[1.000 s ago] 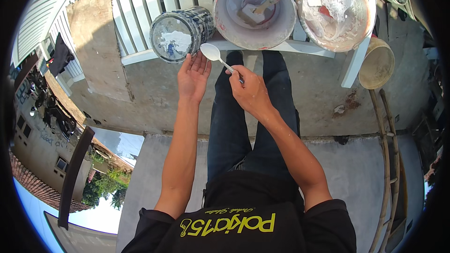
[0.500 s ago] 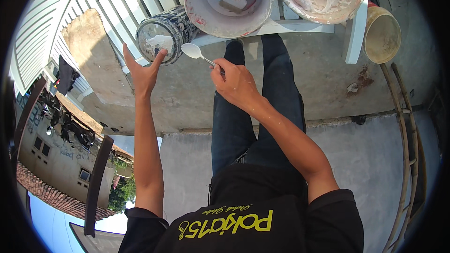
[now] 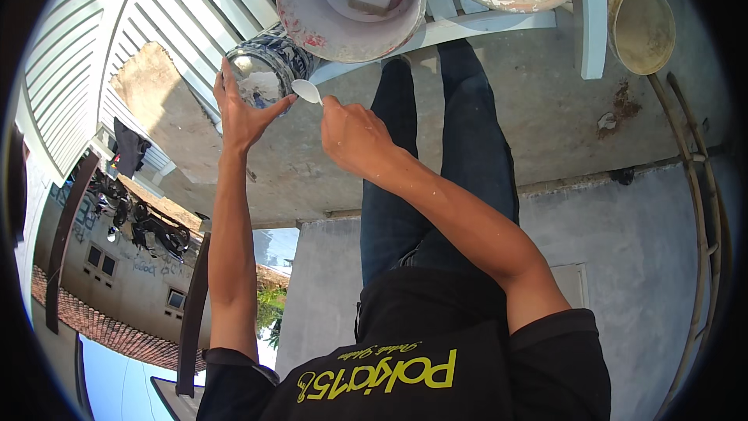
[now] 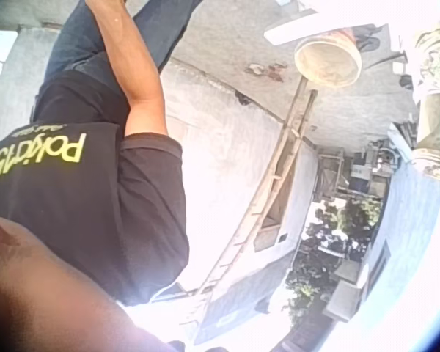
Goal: Scraping white paint out of a small tin into a larger bucket and mixing it with a spoon.
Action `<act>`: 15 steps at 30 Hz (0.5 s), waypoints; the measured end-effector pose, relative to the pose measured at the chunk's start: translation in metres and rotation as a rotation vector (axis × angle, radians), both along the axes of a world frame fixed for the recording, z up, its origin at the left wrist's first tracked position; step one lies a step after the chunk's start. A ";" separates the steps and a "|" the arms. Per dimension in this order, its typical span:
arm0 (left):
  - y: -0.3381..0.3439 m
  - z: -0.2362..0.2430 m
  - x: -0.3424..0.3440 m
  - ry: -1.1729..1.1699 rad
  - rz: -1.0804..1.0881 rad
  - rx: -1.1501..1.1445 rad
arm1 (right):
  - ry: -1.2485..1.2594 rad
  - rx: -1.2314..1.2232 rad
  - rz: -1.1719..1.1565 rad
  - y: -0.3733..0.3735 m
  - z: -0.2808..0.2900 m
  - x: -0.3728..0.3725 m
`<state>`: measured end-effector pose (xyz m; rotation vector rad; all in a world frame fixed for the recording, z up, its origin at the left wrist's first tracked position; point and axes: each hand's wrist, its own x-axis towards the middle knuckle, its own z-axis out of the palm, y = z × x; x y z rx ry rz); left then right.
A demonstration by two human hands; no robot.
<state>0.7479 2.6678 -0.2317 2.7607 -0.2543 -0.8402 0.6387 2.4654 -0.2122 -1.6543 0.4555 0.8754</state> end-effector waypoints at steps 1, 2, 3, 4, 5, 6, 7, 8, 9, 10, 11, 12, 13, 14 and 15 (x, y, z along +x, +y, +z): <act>0.001 0.000 0.000 0.001 -0.004 0.004 | 0.001 0.004 -0.004 0.001 0.002 0.002; 0.002 -0.001 -0.001 -0.015 -0.008 0.023 | 0.014 -0.002 -0.013 0.001 0.004 0.003; 0.003 -0.001 -0.001 -0.033 -0.010 0.039 | 0.024 -0.011 -0.021 0.000 0.006 0.005; 0.003 -0.002 -0.001 -0.034 -0.012 0.040 | 0.023 -0.010 -0.022 -0.001 0.008 0.007; 0.004 -0.002 -0.002 -0.043 -0.031 0.046 | 0.008 -0.030 -0.020 -0.002 0.010 0.009; 0.002 -0.002 -0.002 -0.051 -0.050 0.049 | -0.007 -0.053 -0.017 -0.003 0.011 0.011; 0.000 -0.001 -0.001 -0.051 -0.049 0.048 | -0.007 -0.055 -0.017 -0.004 0.012 0.013; -0.001 -0.001 -0.001 -0.039 -0.047 0.059 | -0.005 -0.048 -0.025 -0.005 0.012 0.015; -0.002 -0.001 0.000 -0.028 -0.042 0.072 | -0.004 -0.040 -0.031 -0.005 0.013 0.019; 0.000 -0.002 -0.001 -0.029 -0.038 0.071 | -0.006 -0.041 -0.027 -0.006 0.016 0.022; 0.002 -0.004 -0.001 -0.040 -0.040 0.066 | 0.009 -0.064 0.031 -0.006 0.020 0.025; 0.002 -0.005 -0.002 -0.051 -0.042 0.061 | 0.025 -0.087 0.090 -0.006 0.023 0.028; 0.003 -0.006 -0.003 -0.051 -0.037 0.059 | 0.024 -0.090 0.095 -0.004 0.026 0.031; 0.004 -0.007 -0.004 -0.046 -0.022 0.046 | 0.041 -0.107 0.123 -0.002 0.029 0.035; 0.005 -0.007 -0.004 -0.043 -0.008 0.033 | 0.056 -0.125 0.152 0.000 0.033 0.039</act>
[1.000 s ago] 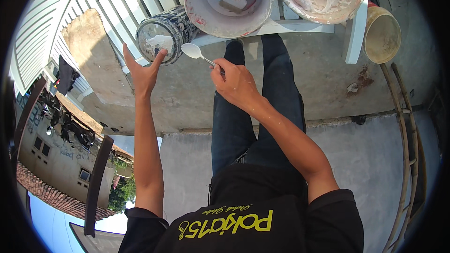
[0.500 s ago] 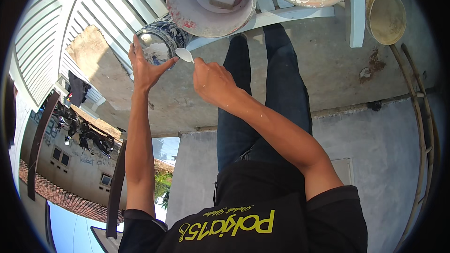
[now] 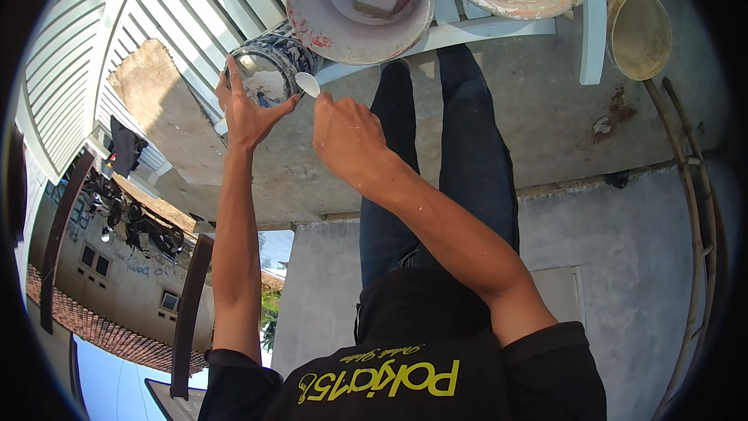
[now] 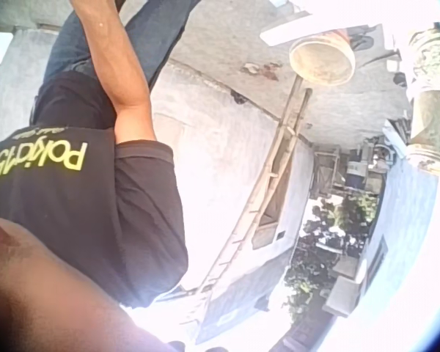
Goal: Scraping white paint out of a small tin into a larger bucket and mixing it with a spoon.
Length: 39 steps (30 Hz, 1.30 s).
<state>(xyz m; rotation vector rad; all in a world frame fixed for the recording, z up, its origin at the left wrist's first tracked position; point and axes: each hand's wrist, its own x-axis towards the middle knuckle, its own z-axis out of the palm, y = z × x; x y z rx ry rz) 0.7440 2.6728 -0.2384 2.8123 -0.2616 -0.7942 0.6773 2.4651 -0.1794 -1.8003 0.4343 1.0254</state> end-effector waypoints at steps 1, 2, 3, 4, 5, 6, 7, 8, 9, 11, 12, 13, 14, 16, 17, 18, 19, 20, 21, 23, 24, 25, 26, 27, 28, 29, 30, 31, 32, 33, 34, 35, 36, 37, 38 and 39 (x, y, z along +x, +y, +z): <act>0.001 0.000 0.000 -0.003 0.006 -0.004 | -0.003 -0.004 0.006 0.001 0.004 0.004; 0.001 0.000 -0.001 -0.009 -0.004 -0.015 | 0.022 -0.029 0.014 0.003 0.008 0.007; 0.000 0.001 -0.001 -0.016 -0.015 -0.027 | 0.046 -0.054 0.022 0.004 0.012 0.010; -0.002 0.002 0.000 -0.019 -0.009 -0.030 | 0.044 -0.058 0.028 0.006 0.014 0.013; -0.003 0.002 0.000 -0.009 0.008 -0.031 | 0.047 -0.078 0.036 0.008 0.017 0.016; -0.005 0.004 0.000 0.002 0.024 -0.033 | 0.051 -0.100 0.044 0.010 0.019 0.018; -0.006 0.004 0.000 0.001 0.030 -0.037 | 0.049 -0.104 0.050 0.011 0.019 0.017; -0.007 0.004 0.000 0.000 0.016 0.000 | 0.033 -0.126 0.067 0.013 0.020 0.017; -0.006 0.003 0.000 -0.002 0.002 0.040 | 0.015 -0.145 0.083 0.016 0.020 0.017; -0.004 0.002 0.000 -0.009 0.011 0.019 | -0.006 -0.169 0.108 0.019 0.021 0.018; -0.003 0.001 -0.001 -0.011 0.014 -0.001 | -0.022 -0.191 0.127 0.020 0.022 0.019; -0.002 -0.001 -0.001 -0.011 0.020 -0.002 | -0.023 -0.192 0.132 0.021 0.023 0.021; 0.000 -0.003 -0.001 -0.009 0.007 -0.023 | -0.052 -0.216 0.149 0.023 0.025 0.023; 0.001 -0.004 -0.001 -0.007 -0.003 -0.045 | -0.080 -0.243 0.168 0.026 0.025 0.024; 0.002 -0.004 -0.002 -0.022 0.004 -0.047 | -0.100 -0.268 0.179 0.029 0.025 0.023; 0.002 -0.004 -0.003 -0.037 0.011 -0.049 | -0.120 -0.294 0.188 0.031 0.025 0.022; 0.001 -0.005 -0.003 -0.037 0.013 -0.051 | -0.120 -0.296 0.190 0.033 0.025 0.022; 0.000 -0.006 -0.003 -0.025 0.026 -0.039 | -0.123 -0.307 0.186 0.034 0.025 0.023; 0.000 -0.007 -0.003 -0.014 0.038 -0.026 | -0.126 -0.316 0.180 0.036 0.025 0.024; 0.002 -0.009 -0.004 -0.031 0.042 -0.048 | -0.139 -0.329 0.185 0.037 0.024 0.025; 0.002 -0.010 -0.005 -0.046 0.043 -0.069 | -0.150 -0.341 0.187 0.037 0.024 0.025; 0.002 -0.011 -0.005 -0.047 0.042 -0.070 | -0.151 -0.342 0.187 0.037 0.023 0.025; 0.002 -0.011 -0.006 -0.060 0.032 -0.067 | -0.155 -0.331 0.180 0.035 0.023 0.023; 0.003 -0.012 -0.006 -0.074 0.022 -0.062 | -0.160 -0.318 0.172 0.033 0.021 0.021; 0.005 -0.013 -0.005 -0.076 0.021 -0.061 | -0.162 -0.317 0.171 0.033 0.020 0.018; 0.007 -0.013 -0.005 -0.086 0.002 -0.072 | -0.127 -0.287 0.118 0.034 0.018 0.013; 0.006 -0.010 -0.004 -0.094 -0.017 -0.086 | -0.089 -0.259 0.065 0.033 0.018 0.008; 0.003 -0.008 -0.003 -0.093 -0.018 -0.086 | -0.088 -0.259 0.065 0.032 0.016 0.004; 0.001 -0.007 -0.003 -0.028 -0.004 -0.033 | -0.064 -0.230 0.055 0.030 0.015 0.000; -0.001 -0.004 -0.001 0.034 0.011 0.021 | -0.041 -0.199 0.046 0.029 0.014 -0.003; -0.001 -0.004 -0.001 0.034 0.012 0.022 | -0.041 -0.198 0.047 0.030 0.012 -0.009; 0.000 -0.004 -0.001 0.029 0.003 0.021 | -0.058 -0.187 -0.015 0.032 0.008 -0.016; 0.000 -0.004 -0.001 0.025 -0.004 0.019 | -0.073 -0.176 -0.076 0.033 0.007 -0.018; 0.000 -0.004 -0.001 0.026 0.000 0.019 | -0.072 -0.176 -0.073 0.033 0.007 -0.020; 0.000 -0.003 -0.001 0.026 0.014 0.014 | -0.078 -0.168 -0.078 0.033 0.005 -0.020; 0.000 -0.003 -0.001 0.024 0.023 0.008 | -0.085 -0.162 -0.087 0.032 0.005 -0.020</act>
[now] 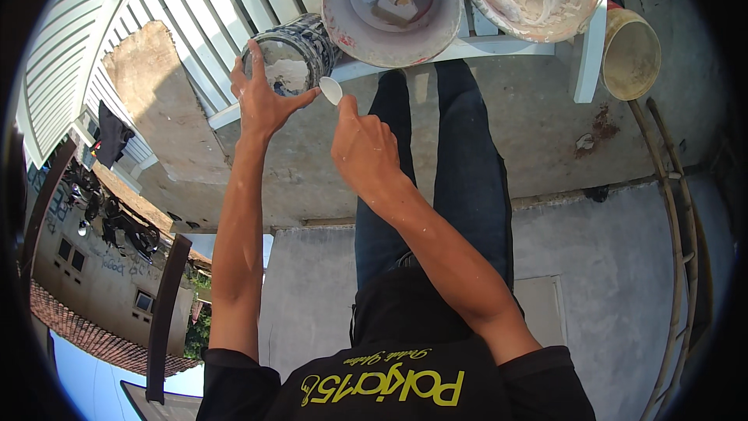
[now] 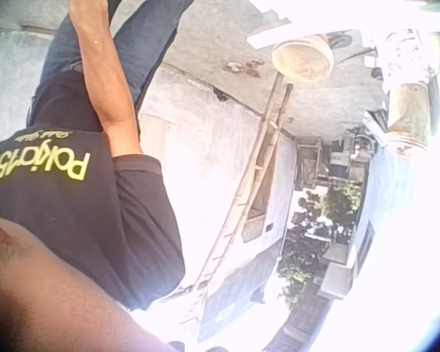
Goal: Scraping white paint out of a small tin into a larger bucket and mixing it with a spoon.
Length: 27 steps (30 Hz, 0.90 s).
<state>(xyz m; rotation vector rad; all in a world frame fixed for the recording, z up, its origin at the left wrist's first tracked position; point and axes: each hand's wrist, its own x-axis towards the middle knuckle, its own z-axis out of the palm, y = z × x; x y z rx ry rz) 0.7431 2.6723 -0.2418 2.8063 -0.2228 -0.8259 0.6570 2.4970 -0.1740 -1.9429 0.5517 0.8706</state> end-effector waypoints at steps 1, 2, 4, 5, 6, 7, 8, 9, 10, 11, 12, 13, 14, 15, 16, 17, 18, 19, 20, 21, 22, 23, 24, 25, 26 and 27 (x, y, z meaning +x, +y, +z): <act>0.000 -0.001 0.000 0.000 -0.001 -0.001 | 0.000 -0.001 -0.001 0.000 0.000 -0.001; 0.000 -0.001 0.000 -0.001 -0.010 0.001 | -0.009 -0.001 -0.010 0.000 0.000 -0.001; 0.000 0.000 0.000 -0.003 -0.013 0.000 | -0.019 -0.003 -0.012 0.000 0.000 0.000; -0.001 0.001 0.000 0.002 0.003 -0.003 | -0.013 -0.006 -0.009 0.000 0.000 0.001; -0.001 0.002 0.000 0.009 0.018 -0.007 | -0.007 -0.009 -0.007 0.000 -0.001 0.001; -0.002 0.003 0.000 0.008 0.020 -0.009 | -0.008 -0.010 -0.005 0.000 -0.001 0.001; -0.003 0.004 0.000 0.007 0.029 -0.020 | -0.007 -0.015 0.001 0.001 -0.001 0.002; -0.002 0.004 0.000 0.006 0.039 -0.031 | -0.007 -0.018 0.008 0.002 -0.001 0.002; 0.000 0.003 0.000 0.005 0.041 -0.031 | -0.009 -0.018 0.010 0.003 -0.001 0.001; 0.004 0.000 -0.001 -0.007 0.030 -0.036 | -0.009 -0.033 0.017 0.004 -0.002 0.000; 0.005 0.000 0.000 -0.020 0.019 -0.043 | -0.010 -0.049 0.023 0.004 -0.004 -0.001; 0.007 0.000 0.000 -0.020 0.021 -0.043 | -0.010 -0.049 0.025 0.000 -0.007 -0.004; 0.009 0.000 0.000 -0.013 0.009 -0.040 | -0.057 0.003 -0.014 -0.008 -0.012 -0.007; 0.009 0.000 0.000 -0.006 -0.004 -0.037 | -0.104 0.054 -0.055 -0.017 -0.017 -0.009; 0.011 0.000 0.001 -0.007 -0.002 -0.035 | -0.069 0.099 -0.091 -0.025 -0.022 -0.010; 0.013 0.001 0.001 0.000 0.001 -0.056 | -0.069 0.101 -0.089 -0.031 -0.028 -0.012; 0.013 0.001 0.001 0.007 0.002 -0.081 | -0.089 0.162 -0.102 -0.037 -0.036 -0.015; 0.012 0.000 0.001 0.008 0.001 -0.082 | -0.109 0.224 -0.116 -0.041 -0.046 -0.019; 0.011 0.000 0.002 -0.006 -0.010 -0.087 | -0.099 0.262 -0.126 -0.045 -0.057 -0.022; 0.012 0.000 0.001 -0.019 -0.018 -0.088 | -0.097 0.265 -0.125 -0.047 -0.060 -0.021; 0.013 0.000 0.001 -0.017 -0.018 -0.086 | -0.049 0.336 -0.186 -0.048 -0.062 -0.020; 0.013 0.000 0.000 -0.008 -0.013 -0.076 | -0.001 0.405 -0.248 -0.048 -0.064 -0.021; 0.012 0.000 0.001 -0.001 -0.008 -0.067 | -0.001 0.406 -0.249 -0.048 -0.065 -0.023; 0.011 0.000 0.001 -0.001 -0.010 -0.067 | 0.088 0.468 -0.316 -0.046 -0.067 -0.025; 0.010 -0.001 0.002 0.012 -0.002 -0.060 | 0.176 0.530 -0.383 -0.046 -0.068 -0.027; 0.010 -0.001 0.001 0.025 0.007 -0.050 | 0.176 0.532 -0.384 -0.043 -0.065 -0.027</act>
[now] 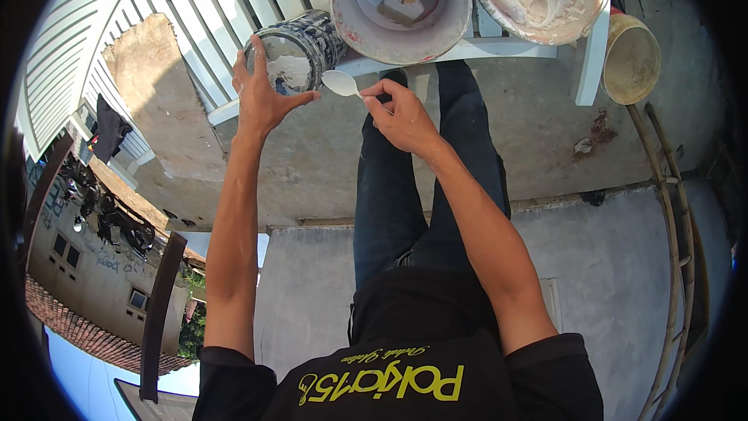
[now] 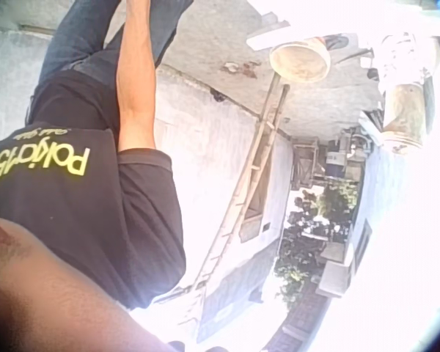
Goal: Scraping white paint out of a small tin into a larger bucket and mixing it with a spoon.
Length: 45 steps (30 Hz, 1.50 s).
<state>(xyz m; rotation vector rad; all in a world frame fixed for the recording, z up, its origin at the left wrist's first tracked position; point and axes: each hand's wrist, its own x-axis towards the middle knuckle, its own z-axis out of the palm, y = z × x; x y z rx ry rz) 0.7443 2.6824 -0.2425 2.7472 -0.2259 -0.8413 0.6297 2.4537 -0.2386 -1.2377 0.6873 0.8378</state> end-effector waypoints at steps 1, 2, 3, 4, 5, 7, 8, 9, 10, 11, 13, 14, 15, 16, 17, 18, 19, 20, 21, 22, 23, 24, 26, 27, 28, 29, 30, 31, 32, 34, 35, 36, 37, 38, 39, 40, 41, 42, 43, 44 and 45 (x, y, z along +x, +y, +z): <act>0.000 -0.001 0.000 0.000 -0.002 0.001 | -0.042 -0.100 0.013 0.006 0.005 -0.001; 0.000 -0.001 0.000 -0.008 -0.012 0.006 | -0.085 -0.200 0.025 0.013 0.009 -0.003; 0.001 -0.002 0.000 -0.017 -0.021 0.012 | -0.085 -0.199 0.024 0.020 0.022 0.002; 0.002 0.000 -0.001 -0.016 -0.020 0.016 | -0.127 -0.337 0.180 0.027 0.040 0.012; 0.000 0.000 -0.001 -0.016 -0.012 0.018 | -0.168 -0.481 0.335 0.031 0.051 0.020; -0.001 -0.001 0.000 -0.021 -0.007 0.020 | -0.144 -0.515 0.364 0.036 0.055 0.030; 0.000 -0.001 0.000 -0.013 -0.001 0.023 | -0.118 -0.548 0.398 0.037 0.055 0.032; -0.002 -0.001 0.000 -0.002 0.005 0.022 | -0.117 -0.551 0.397 0.035 0.052 0.031; -0.003 0.000 0.001 -0.002 0.005 0.019 | -0.173 -0.564 0.376 0.032 0.046 0.028; -0.005 0.000 0.001 -0.011 0.009 0.021 | -0.228 -0.575 0.355 0.027 0.041 0.025; -0.004 0.001 0.000 -0.021 0.018 0.028 | -0.197 -0.457 0.319 0.009 0.037 0.031; -0.002 0.001 0.000 -0.019 0.017 0.015 | -0.165 -0.341 0.280 0.000 0.033 0.033; -0.002 0.000 0.000 -0.016 0.009 -0.003 | -0.205 -0.310 0.247 -0.006 0.021 0.026; 0.000 -0.002 0.000 -0.016 0.009 -0.003 | -0.205 -0.310 0.247 -0.009 0.013 0.022; 0.002 -0.003 0.000 -0.023 -0.002 -0.002 | -0.219 -0.249 0.216 -0.011 0.004 0.018; 0.004 -0.003 -0.002 -0.029 -0.012 0.001 | -0.231 -0.185 0.186 -0.011 -0.001 0.015; 0.007 -0.005 -0.002 -0.028 -0.013 0.004 | -0.230 -0.182 0.185 -0.012 -0.006 0.013; 0.009 -0.007 -0.003 -0.040 -0.025 -0.006 | -0.201 -0.143 0.163 -0.012 -0.010 0.010; 0.008 -0.007 -0.003 -0.052 -0.037 -0.016 | -0.171 -0.103 0.140 -0.013 -0.014 0.008; 0.008 -0.007 -0.003 -0.049 -0.039 -0.014 | -0.169 -0.101 0.139 -0.014 -0.017 0.008; 0.008 -0.006 -0.003 -0.047 -0.030 -0.021 | -0.146 -0.052 0.123 -0.015 -0.021 0.007; 0.008 -0.006 -0.003 -0.047 -0.022 -0.029 | -0.124 -0.004 0.106 -0.016 -0.025 0.007; 0.007 -0.007 -0.002 -0.048 -0.032 -0.032 | -0.108 0.056 0.095 -0.020 -0.035 0.007; 0.008 -0.007 -0.003 -0.049 -0.036 -0.034 | -0.093 0.117 0.089 -0.020 -0.037 0.007; 0.007 -0.007 -0.003 -0.048 -0.040 -0.032 | -0.093 0.119 0.086 -0.020 -0.037 0.007; 0.007 -0.007 -0.002 -0.055 -0.048 -0.039 | -0.090 0.107 0.092 -0.021 -0.037 0.006; 0.008 -0.007 -0.002 -0.061 -0.055 -0.042 | -0.088 0.098 0.100 -0.020 -0.035 0.007; 0.009 -0.008 -0.003 -0.061 -0.058 -0.040 | -0.088 0.099 0.097 -0.017 -0.030 0.006; 0.010 -0.008 -0.004 -0.062 -0.072 -0.035 | -0.174 -0.030 0.133 -0.013 -0.022 0.002; 0.009 -0.008 -0.003 -0.064 -0.086 -0.035 | -0.259 -0.165 0.171 -0.004 0.002 0.003; 0.007 -0.006 -0.003 -0.065 -0.075 -0.047 | -0.292 -0.283 0.179 0.004 0.014 0.005; 0.005 -0.003 -0.002 -0.067 -0.064 -0.058 | -0.326 -0.401 0.188 0.011 0.027 0.010; 0.007 -0.004 -0.002 -0.069 -0.065 -0.057 | -0.293 -0.432 0.215 0.017 0.037 0.015; 0.009 -0.005 -0.003 -0.080 -0.082 -0.052 | -0.294 -0.432 0.214 0.023 0.042 0.016; 0.009 -0.007 -0.003 -0.092 -0.099 -0.051 | -0.268 -0.476 0.247 0.027 0.046 0.017; 0.010 -0.008 -0.003 -0.093 -0.099 -0.054 | -0.241 -0.519 0.281 0.030 0.048 0.017; 0.011 -0.010 -0.004 -0.083 -0.089 -0.036 | -0.242 -0.521 0.281 0.032 0.049 0.017; 0.011 -0.010 -0.003 -0.072 -0.078 -0.017 | -0.232 -0.522 0.280 0.033 0.050 0.017; 0.011 -0.010 -0.003 -0.072 -0.076 -0.018 | -0.223 -0.522 0.278 0.034 0.050 0.017; 0.011 -0.010 -0.003 -0.059 -0.057 -0.023 | -0.223 -0.523 0.280 0.034 0.050 0.017; 0.011 -0.009 -0.003 -0.046 -0.038 -0.026 | -0.222 -0.528 0.278 0.034 0.050 0.017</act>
